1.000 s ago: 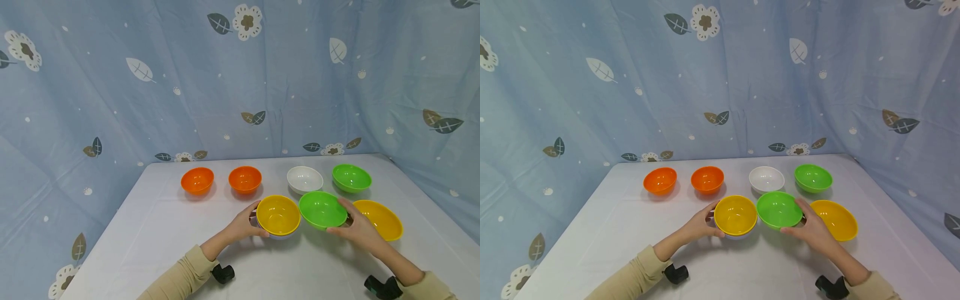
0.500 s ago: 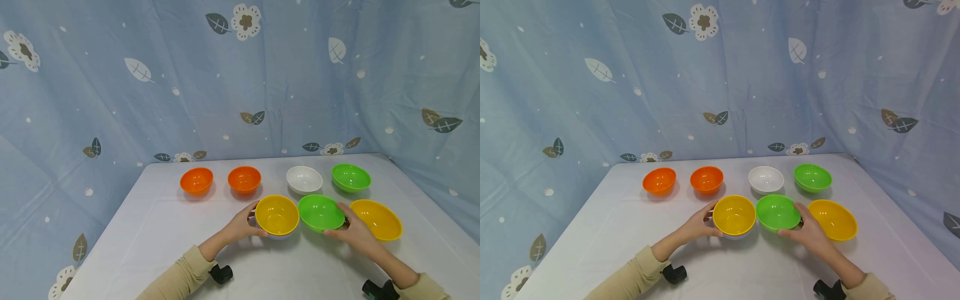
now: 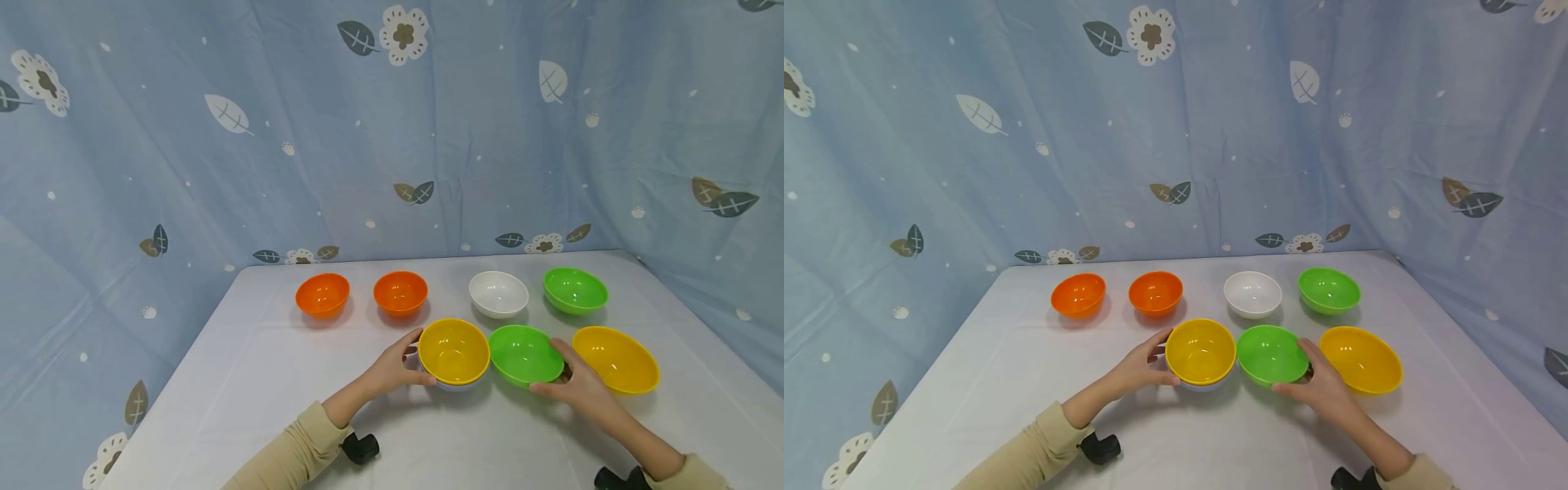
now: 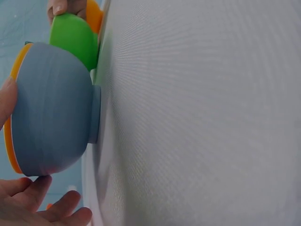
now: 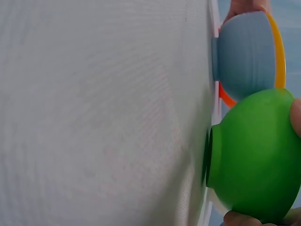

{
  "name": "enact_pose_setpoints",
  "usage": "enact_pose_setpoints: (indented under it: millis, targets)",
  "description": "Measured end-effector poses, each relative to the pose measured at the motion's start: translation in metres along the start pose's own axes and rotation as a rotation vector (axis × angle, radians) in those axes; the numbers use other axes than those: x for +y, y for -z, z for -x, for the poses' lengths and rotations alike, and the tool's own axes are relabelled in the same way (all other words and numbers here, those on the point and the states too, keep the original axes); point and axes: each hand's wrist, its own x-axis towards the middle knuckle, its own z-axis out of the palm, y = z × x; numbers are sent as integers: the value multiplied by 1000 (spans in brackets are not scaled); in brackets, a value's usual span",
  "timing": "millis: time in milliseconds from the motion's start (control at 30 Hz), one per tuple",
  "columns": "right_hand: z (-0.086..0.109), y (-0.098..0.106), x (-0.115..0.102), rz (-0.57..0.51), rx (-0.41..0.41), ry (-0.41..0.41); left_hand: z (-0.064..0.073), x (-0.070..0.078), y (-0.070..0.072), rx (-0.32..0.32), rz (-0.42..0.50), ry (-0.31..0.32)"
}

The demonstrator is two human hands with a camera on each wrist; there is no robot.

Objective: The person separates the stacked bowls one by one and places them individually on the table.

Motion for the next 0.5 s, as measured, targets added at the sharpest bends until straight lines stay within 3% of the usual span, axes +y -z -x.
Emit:
enact_pose_setpoints:
  millis: [500]
  targets:
    - [4, 0, 4, 3, -36, 67, 0, 2, 2, 12, -9, 37]
